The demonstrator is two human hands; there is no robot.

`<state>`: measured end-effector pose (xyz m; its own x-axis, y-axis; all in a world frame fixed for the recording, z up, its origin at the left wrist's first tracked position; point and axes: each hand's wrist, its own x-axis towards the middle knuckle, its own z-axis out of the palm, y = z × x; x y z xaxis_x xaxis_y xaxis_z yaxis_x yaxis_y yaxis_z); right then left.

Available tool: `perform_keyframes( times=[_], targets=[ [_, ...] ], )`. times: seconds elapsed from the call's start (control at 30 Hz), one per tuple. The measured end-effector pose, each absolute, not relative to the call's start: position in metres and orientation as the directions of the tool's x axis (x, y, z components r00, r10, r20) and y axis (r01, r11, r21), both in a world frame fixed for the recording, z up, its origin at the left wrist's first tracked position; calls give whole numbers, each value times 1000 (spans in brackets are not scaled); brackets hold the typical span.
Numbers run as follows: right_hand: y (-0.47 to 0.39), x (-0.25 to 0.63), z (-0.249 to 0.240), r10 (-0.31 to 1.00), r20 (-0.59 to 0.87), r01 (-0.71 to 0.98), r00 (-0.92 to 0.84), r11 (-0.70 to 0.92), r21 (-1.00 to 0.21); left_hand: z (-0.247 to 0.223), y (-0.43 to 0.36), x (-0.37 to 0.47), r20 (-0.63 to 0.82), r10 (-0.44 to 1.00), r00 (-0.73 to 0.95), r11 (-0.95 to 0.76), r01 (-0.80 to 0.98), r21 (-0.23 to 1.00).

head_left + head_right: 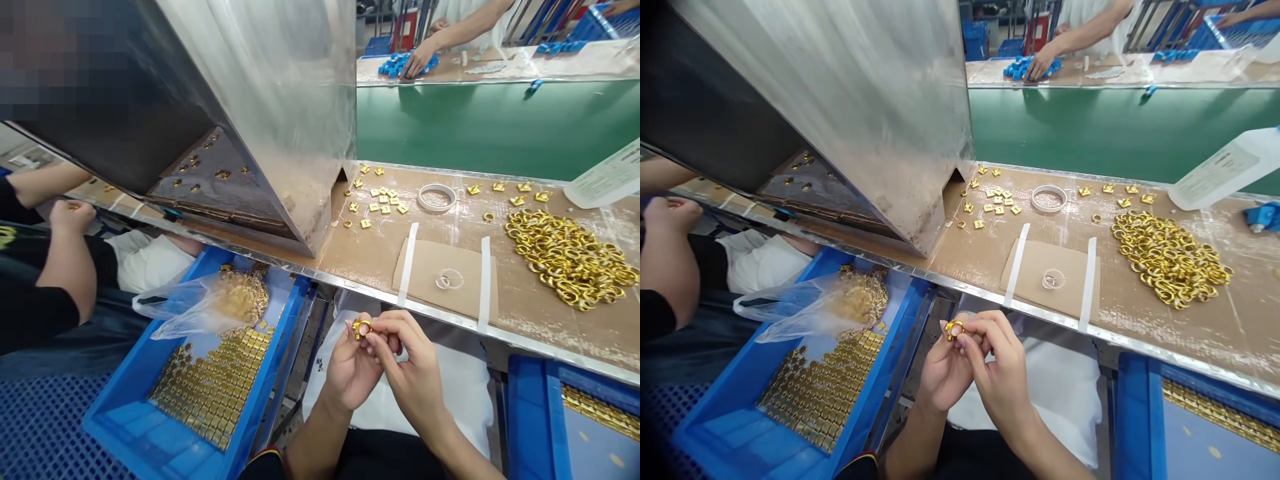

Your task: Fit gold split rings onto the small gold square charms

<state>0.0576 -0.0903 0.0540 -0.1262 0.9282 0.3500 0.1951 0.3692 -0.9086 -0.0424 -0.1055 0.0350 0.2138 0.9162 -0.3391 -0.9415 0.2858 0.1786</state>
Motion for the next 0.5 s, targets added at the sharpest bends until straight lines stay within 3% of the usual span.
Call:
perform_keyframes(
  times=[0.13, 0.33, 0.5],
  targets=[
    [-89, 54, 54, 919, 366, 210, -149, 391, -896, 33, -106, -46, -322, 927, 190, 280, -924, 259],
    [-88, 53, 55, 902, 378, 168, -211, 414, -894, 21, -105, -64, -94, 996, -9, 58, -721, 690],
    [-88, 50, 57, 890, 396, 130, -225, 431, -893, 25, -110, -86, 64, 997, -32, -72, -499, 864]
  ],
)
